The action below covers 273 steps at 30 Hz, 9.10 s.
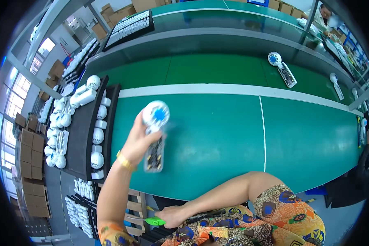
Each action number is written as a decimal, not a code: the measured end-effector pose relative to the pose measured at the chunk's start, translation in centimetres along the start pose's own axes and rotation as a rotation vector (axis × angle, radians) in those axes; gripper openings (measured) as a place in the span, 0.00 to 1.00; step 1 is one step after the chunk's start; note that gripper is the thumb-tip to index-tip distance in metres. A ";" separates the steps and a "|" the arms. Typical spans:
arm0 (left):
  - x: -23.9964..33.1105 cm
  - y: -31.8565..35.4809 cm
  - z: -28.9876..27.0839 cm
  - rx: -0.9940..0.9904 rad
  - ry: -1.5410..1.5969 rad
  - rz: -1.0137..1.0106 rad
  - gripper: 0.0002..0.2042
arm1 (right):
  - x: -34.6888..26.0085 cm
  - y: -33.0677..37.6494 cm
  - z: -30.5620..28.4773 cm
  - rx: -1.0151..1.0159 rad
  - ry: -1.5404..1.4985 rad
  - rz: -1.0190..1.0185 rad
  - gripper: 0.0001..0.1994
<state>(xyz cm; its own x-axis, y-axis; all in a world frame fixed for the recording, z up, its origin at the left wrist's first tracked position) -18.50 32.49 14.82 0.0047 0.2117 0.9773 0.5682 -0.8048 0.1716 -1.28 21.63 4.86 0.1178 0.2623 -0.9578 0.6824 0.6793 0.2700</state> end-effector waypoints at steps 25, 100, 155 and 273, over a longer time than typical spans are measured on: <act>5.4 -12.1 -24.7 0.894 -1.541 0.122 0.17 | 3.0 -3.5 2.2 -0.008 -0.128 -0.138 0.20; -24.0 33.6 -5.8 1.246 -0.236 -0.354 0.18 | -0.9 -0.5 2.0 -0.091 -0.052 0.237 0.14; -25.4 33.7 -5.2 0.957 0.321 -0.456 0.11 | 0.0 0.2 2.4 -0.334 0.104 0.404 0.15; -8.6 30.3 -14.5 1.105 0.027 -0.139 0.10 | -0.1 -1.4 -1.5 0.040 -0.457 0.194 0.13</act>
<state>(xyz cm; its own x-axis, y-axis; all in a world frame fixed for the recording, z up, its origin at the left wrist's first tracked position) -13.24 -1.75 13.37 -0.1262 0.2392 0.9627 0.9826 0.1638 0.0881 -3.35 21.69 4.67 0.5433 0.0480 -0.8381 0.6426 0.6187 0.4520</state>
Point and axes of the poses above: each hand's wrist, its own y-axis away from the middle knuckle, its own z-axis out of the palm, x = y × z, the point moved 5 cm from there along -y, towards the middle knuckle, and after that the axes turned 5 degrees about -y, right-handed, at the moved point
